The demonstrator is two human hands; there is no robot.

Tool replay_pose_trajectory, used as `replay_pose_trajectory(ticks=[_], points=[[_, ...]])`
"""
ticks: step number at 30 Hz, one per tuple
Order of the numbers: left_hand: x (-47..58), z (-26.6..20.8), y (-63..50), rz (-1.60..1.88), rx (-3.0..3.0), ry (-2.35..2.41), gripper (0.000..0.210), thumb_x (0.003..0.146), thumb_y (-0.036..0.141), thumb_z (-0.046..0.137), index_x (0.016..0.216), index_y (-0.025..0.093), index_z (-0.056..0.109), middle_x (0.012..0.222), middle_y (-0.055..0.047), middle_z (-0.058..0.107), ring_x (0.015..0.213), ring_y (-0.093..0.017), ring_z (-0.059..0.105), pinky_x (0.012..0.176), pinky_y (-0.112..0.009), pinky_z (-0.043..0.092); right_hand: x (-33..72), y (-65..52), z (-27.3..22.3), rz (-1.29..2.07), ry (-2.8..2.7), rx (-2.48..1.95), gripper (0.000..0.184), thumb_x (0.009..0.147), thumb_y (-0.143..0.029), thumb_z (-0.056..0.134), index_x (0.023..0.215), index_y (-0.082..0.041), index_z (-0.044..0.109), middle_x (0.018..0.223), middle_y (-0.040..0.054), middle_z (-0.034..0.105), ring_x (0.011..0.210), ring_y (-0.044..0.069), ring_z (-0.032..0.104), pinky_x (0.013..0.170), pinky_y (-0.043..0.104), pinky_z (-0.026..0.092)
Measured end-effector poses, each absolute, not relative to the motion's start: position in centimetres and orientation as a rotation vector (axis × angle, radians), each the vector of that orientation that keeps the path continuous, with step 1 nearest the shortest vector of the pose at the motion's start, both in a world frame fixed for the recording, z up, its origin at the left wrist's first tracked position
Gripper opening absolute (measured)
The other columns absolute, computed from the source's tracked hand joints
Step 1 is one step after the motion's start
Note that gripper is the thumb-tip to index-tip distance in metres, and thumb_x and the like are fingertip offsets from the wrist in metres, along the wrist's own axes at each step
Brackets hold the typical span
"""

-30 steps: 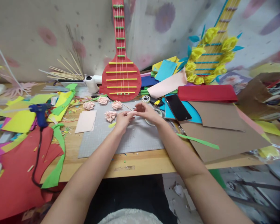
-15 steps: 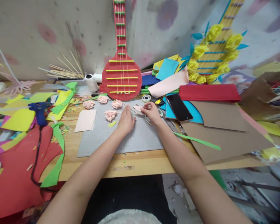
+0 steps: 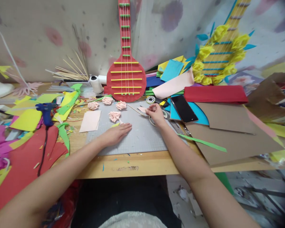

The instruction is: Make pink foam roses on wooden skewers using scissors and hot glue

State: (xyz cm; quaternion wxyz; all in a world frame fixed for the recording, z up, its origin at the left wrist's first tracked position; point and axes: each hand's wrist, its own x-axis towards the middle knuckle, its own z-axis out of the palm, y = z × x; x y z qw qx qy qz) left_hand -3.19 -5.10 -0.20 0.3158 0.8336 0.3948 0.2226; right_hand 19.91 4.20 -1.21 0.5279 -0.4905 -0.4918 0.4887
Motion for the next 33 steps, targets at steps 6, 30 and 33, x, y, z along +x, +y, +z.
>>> replay_pose_trajectory(ticks=[6,30,33], points=[[-10.2,0.7,-6.9,0.435,2.425,1.128,0.039,0.082,0.023,0.046,0.118,0.030,0.058,0.129,-0.003,0.053,0.122,-0.016,0.047,0.106,-0.036,0.034,19.9,4.3,-1.5,1.166,-1.176,-1.171,0.046,0.051,-0.035,0.069,0.082,-0.022,0.037,0.072,-0.0050,0.053,0.068,0.009,0.053,0.066,0.028,0.047],[-10.1,4.7,-0.7,0.909,2.114,1.799,0.051,0.063,0.036,0.065,0.112,0.024,0.057,0.111,-0.008,0.062,0.104,-0.024,0.056,0.091,-0.036,0.040,17.0,2.7,-0.6,1.465,-1.199,-1.094,0.049,0.048,-0.033,0.073,0.078,-0.021,0.037,0.063,-0.0083,0.054,0.057,0.008,0.053,0.060,0.027,0.048],[-9.2,4.3,0.3,0.688,2.185,1.491,0.069,0.055,0.037,0.071,0.120,0.023,0.052,0.135,-0.010,0.045,0.123,-0.026,0.042,0.099,-0.035,0.034,17.1,2.4,-0.6,1.465,-1.212,-1.113,0.047,0.050,-0.031,0.073,0.078,-0.021,0.037,0.062,-0.0079,0.053,0.057,0.008,0.053,0.059,0.026,0.047]])
